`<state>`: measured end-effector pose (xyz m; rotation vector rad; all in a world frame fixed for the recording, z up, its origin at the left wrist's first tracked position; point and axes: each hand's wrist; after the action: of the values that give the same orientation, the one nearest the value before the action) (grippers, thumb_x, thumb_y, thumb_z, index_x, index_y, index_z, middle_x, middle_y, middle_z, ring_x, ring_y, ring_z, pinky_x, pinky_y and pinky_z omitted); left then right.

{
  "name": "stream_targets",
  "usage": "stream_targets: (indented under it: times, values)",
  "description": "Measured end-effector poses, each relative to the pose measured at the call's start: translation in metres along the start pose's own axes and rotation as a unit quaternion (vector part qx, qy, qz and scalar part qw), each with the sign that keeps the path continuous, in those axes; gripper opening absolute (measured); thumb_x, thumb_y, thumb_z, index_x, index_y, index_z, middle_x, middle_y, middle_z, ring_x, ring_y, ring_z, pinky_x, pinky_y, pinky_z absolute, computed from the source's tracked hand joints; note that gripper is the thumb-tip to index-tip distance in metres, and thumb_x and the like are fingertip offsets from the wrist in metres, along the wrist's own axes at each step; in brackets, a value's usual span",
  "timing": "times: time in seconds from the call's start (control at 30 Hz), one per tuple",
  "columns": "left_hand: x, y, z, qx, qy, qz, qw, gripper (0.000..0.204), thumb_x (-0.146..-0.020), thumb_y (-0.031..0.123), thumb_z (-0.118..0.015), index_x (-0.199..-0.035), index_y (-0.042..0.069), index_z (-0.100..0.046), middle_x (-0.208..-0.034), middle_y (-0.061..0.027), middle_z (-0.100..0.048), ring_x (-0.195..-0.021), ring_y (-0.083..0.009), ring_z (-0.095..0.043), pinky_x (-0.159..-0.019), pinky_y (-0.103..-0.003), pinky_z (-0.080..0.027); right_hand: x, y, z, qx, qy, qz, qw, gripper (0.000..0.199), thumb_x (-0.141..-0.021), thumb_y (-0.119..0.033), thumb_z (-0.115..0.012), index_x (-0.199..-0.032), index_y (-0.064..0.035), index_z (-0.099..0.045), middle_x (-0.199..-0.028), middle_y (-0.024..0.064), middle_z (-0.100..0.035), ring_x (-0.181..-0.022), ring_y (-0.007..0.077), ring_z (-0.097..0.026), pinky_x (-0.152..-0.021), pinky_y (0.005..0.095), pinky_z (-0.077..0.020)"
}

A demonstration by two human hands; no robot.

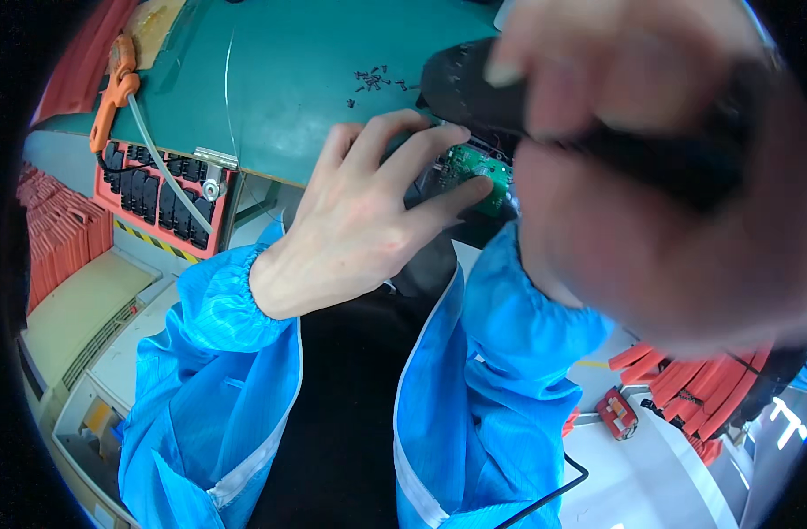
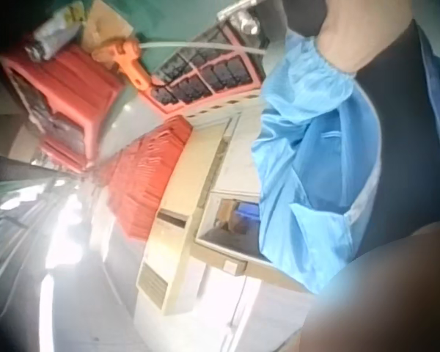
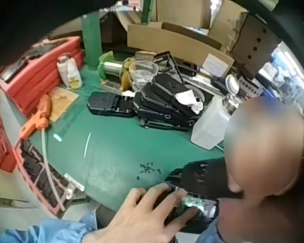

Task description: Disassemble an electronic handheld device, clean the internal circuit board, and reassemble it using an electric screwdriver.

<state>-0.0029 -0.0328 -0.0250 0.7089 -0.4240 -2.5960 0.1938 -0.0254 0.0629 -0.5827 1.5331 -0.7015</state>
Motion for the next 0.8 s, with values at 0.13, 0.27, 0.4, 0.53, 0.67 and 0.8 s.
stream_targets:
  times: [0.13,0.27,0.4,0.53,0.67,0.8]
  values:
    - [0.001,0.002,-0.002,-0.003,0.012,0.007,1.0,0.04,-0.08,0.015,-0.07,-0.119,0.017,-0.081,-0.139,-0.0128,-0.062,-0.127,-0.0336,-0.057,-0.095,-0.042,-0.045,-0.011,0.018,-0.038,0.028,0.037,0.001,0.999,0.021,-0.098,-0.034,-0.056,-0.096,-0.0132,-0.06,-0.074,-0.0027,-0.049,-0.061,0.0117,-0.045,-0.063,0.0351,-0.0395]
    - [0.001,0.001,-0.001,0.019,0.01,0.011,1.0,0.038,-0.081,0.013,-0.069,-0.117,0.012,-0.081,-0.139,-0.0133,-0.062,-0.127,-0.0333,-0.056,-0.096,-0.043,-0.044,-0.016,0.023,-0.077,0.096,0.202,-0.055,0.973,0.024,-0.098,-0.025,-0.065,-0.112,-0.007,-0.06,-0.066,0.0003,-0.049,-0.051,0.0126,-0.047,-0.053,0.0311,-0.0439]
    - [0.001,0.0,0.0,0.03,0.0,0.006,1.0,0.036,-0.08,0.013,-0.07,-0.115,0.009,-0.081,-0.138,-0.0135,-0.062,-0.127,-0.0331,-0.056,-0.096,-0.043,-0.044,-0.018,0.024,-0.082,0.118,0.288,-0.09,0.946,0.028,-0.097,-0.021,-0.071,-0.118,-0.0057,-0.061,-0.062,0.0016,-0.049,-0.046,0.0131,-0.047,-0.048,0.0293,-0.0456]
    - [0.002,-0.002,0.001,0.035,0.007,-0.002,0.999,0.035,-0.08,0.013,-0.07,-0.113,0.007,-0.08,-0.138,-0.0131,-0.062,-0.126,-0.0331,-0.056,-0.096,-0.043,-0.043,-0.02,0.027,-0.079,0.099,0.282,-0.092,0.95,0.028,-0.097,-0.02,-0.071,-0.118,-0.0054,-0.061,-0.063,0.0016,-0.05,-0.046,0.013,-0.046,-0.048,0.0292,-0.045]
    - [0.0,-0.002,0.001,0.039,0.001,0.002,0.999,0.033,-0.081,0.014,-0.07,-0.112,0.007,-0.081,-0.137,-0.0129,-0.062,-0.126,-0.0332,-0.056,-0.096,-0.042,-0.043,-0.019,0.03,-0.072,0.036,0.281,-0.087,0.955,0.025,-0.097,-0.019,-0.07,-0.115,-0.005,-0.062,-0.062,0.0015,-0.049,-0.045,0.0128,-0.046,-0.048,0.029,-0.045]
    - [-0.001,-0.001,0.001,0.027,-0.002,0.004,1.0,0.033,-0.08,0.013,-0.071,-0.111,0.009,-0.081,-0.137,-0.0126,-0.063,-0.126,-0.0332,-0.056,-0.095,-0.042,-0.043,-0.017,0.035,-0.066,0.058,0.276,-0.077,0.956,0.024,-0.096,-0.017,-0.071,-0.113,-0.0025,-0.062,-0.062,0.0015,-0.048,-0.045,0.0127,-0.045,-0.048,0.0287,-0.0456]
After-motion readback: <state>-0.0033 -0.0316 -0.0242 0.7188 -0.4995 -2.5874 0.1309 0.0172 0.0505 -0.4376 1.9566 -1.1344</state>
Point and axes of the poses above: each hand's wrist, its own x-axis away from the middle knuckle, its own z-axis out of the back of the hand, y = z × x
